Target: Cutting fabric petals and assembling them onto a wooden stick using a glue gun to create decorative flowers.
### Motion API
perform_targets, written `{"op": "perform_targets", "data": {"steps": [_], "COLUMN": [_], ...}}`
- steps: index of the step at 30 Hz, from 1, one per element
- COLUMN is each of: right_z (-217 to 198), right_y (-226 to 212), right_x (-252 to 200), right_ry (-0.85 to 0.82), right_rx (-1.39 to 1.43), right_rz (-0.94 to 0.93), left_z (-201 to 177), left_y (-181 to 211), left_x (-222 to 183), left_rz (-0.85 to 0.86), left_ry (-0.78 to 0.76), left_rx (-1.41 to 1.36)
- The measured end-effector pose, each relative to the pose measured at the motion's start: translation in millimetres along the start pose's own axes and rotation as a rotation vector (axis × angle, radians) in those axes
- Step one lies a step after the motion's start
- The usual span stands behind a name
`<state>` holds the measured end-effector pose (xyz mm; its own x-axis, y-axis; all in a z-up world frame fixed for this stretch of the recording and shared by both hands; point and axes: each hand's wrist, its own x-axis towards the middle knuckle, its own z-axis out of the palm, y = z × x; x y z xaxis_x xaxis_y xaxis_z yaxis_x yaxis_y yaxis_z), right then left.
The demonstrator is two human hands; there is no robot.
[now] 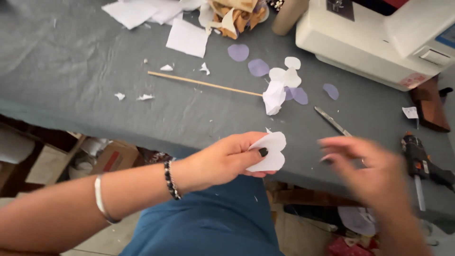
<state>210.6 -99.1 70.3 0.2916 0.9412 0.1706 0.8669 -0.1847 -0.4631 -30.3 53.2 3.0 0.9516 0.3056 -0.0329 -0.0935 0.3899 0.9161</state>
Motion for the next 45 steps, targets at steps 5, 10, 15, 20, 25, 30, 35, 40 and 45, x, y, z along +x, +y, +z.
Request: {"op": "perform_targets", "data": {"steps": [5, 10, 15, 20, 25, 30, 35, 40, 45], "right_z": [59.2, 65.7, 62.9, 66.9, 82.8, 98.4, 89.7, 76.5, 46.3], "right_y": [-5.9, -17.3, -11.0, -10.9, -5.0, -1.6, -6.3, -4.9, 4.3], "right_x": [16.3, 27.8, 37.0, 35.6, 28.6, 14.3, 13.9, 20.9, 31.2], "right_ry": [-0.093, 0.044, 0.090, 0.077, 0.069, 0.083, 0.058, 0.042, 0.011], "right_rx": [0.484, 0.605, 0.709, 0.748, 0.777, 0.702, 0.732, 0.651, 0.314], "right_rz": [-0.103, -0.147, -0.021, 0.032, 0.087, 0.268, 0.257, 0.253, 0.147], "left_z": [10.1, 8.4, -3.3, -18.3, -22.8, -25.9, -24.8, -38.4, -88.1], "left_y": [7.6, 20.4, 18.7, 19.5, 26.1, 29.1, 27.8, 42.6, 69.6], "left_x": [9.6, 11.5, 18.1, 18.6, 19.3, 17.1, 21.9, 26.7, 59.4], "left_rz": [-0.034, 0.058, 0.193, 0.242, 0.233, 0.212, 0.170, 0.135, 0.536], "left_ry": [0.067, -0.008, 0.170, 0.214, 0.208, 0.139, 0.176, 0.150, 0.236], "left_rx": [-0.039, -0.122, 0.009, 0.237, 0.376, 0.531, 0.565, 0.602, 1.950]}}
